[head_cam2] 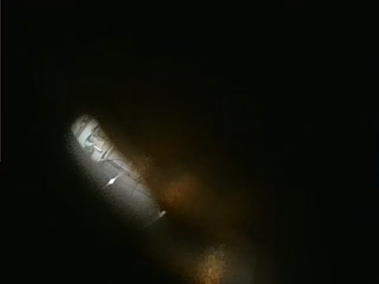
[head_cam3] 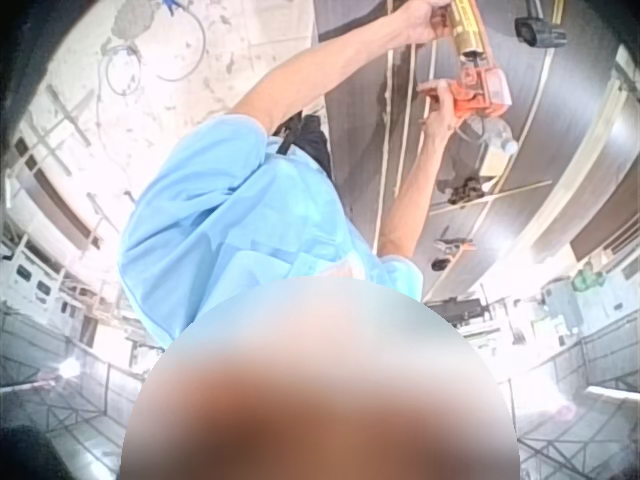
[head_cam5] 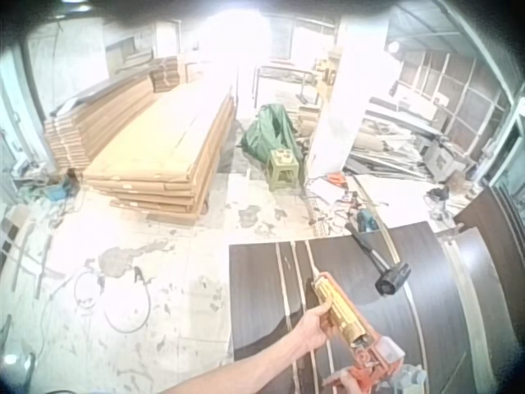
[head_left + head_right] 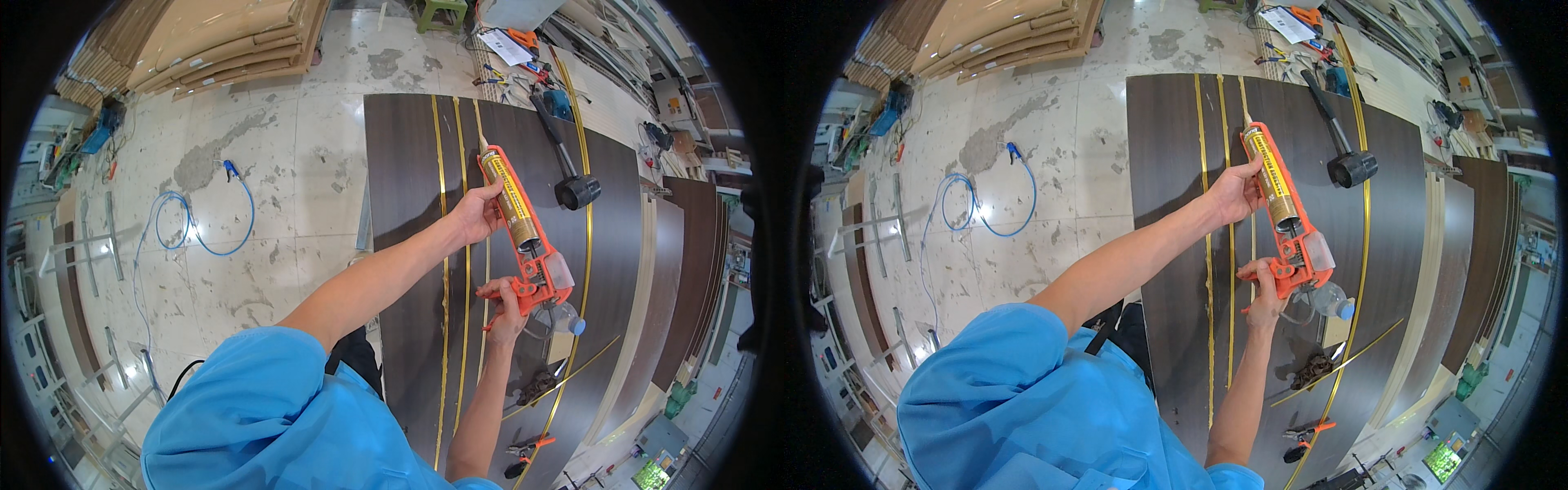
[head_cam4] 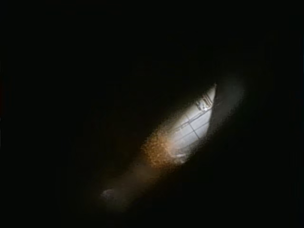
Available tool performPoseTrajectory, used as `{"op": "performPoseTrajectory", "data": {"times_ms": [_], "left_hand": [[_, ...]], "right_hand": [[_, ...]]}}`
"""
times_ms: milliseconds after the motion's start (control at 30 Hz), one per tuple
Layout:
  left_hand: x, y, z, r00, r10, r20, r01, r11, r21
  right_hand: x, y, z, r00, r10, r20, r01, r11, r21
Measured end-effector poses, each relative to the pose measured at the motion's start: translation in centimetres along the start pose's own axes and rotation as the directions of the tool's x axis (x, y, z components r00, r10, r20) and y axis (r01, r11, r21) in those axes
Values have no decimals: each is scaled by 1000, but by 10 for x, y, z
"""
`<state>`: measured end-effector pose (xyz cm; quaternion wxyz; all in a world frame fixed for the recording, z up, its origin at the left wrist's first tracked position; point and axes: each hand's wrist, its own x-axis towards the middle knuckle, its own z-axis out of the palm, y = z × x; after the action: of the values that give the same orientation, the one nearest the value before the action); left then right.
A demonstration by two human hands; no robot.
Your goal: The person smooths yellow tape lines on a curved dark tabletop, then retrieves a caulking gun and applies a continuous bead of adhesive along the taped lines. The person walks to a nearby table to pick up the caulking gun and returns to apply the adhesive.
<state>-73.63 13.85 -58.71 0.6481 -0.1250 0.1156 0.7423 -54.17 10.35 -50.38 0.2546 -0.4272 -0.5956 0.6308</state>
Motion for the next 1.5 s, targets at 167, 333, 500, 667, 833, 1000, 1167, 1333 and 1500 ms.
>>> {"op": "performPoseTrajectory", "data": {"times_ms": [167, 333, 500, 667, 833, 1000, 1167, 1333, 1500], "left_hand": [[-4, -1, 2, 1000, 6, -7, -6, 1000, -6], [-5, -5, 1, 998, -6, -67, 5, 1000, -23], [-6, -10, -3, 1000, -3, -16, 3, 999, -33], [-9, -14, -4, 1000, -4, -24, 3, 999, -46], [-14, -19, -5, 999, -16, -38, 14, 999, -39], [-17, -23, -5, 999, -19, -48, 18, 999, -39], [-21, -29, -5, 998, -19, -58, 17, 999, -42], [-25, -34, -8, 999, -18, -44, 18, 1000, -15], [-27, -40, -10, 998, -9, -55, 8, 999, -34]], "right_hand": [[-3, 1, 0, 1000, 5, -4, -5, 1000, -12], [-7, 2, -2, 1000, 6, -8, -6, 1000, 0], [-11, 2, -5, 1000, 9, -3, -9, 1000, 9], [-15, 5, -7, 1000, 9, -8, -9, 1000, 16], [-20, 9, -13, 1000, 4, -3, -4, 1000, 5], [-25, 11, -16, 1000, 18, -18, -17, 1000, 6], [-31, 13, -19, 999, 22, -25, -22, 1000, -2], [-36, 14, -21, 1000, 12, -27, -11, 1000, 24], [-41, 16, -26, 1000, 14, -10, -14, 1000, 8]]}}
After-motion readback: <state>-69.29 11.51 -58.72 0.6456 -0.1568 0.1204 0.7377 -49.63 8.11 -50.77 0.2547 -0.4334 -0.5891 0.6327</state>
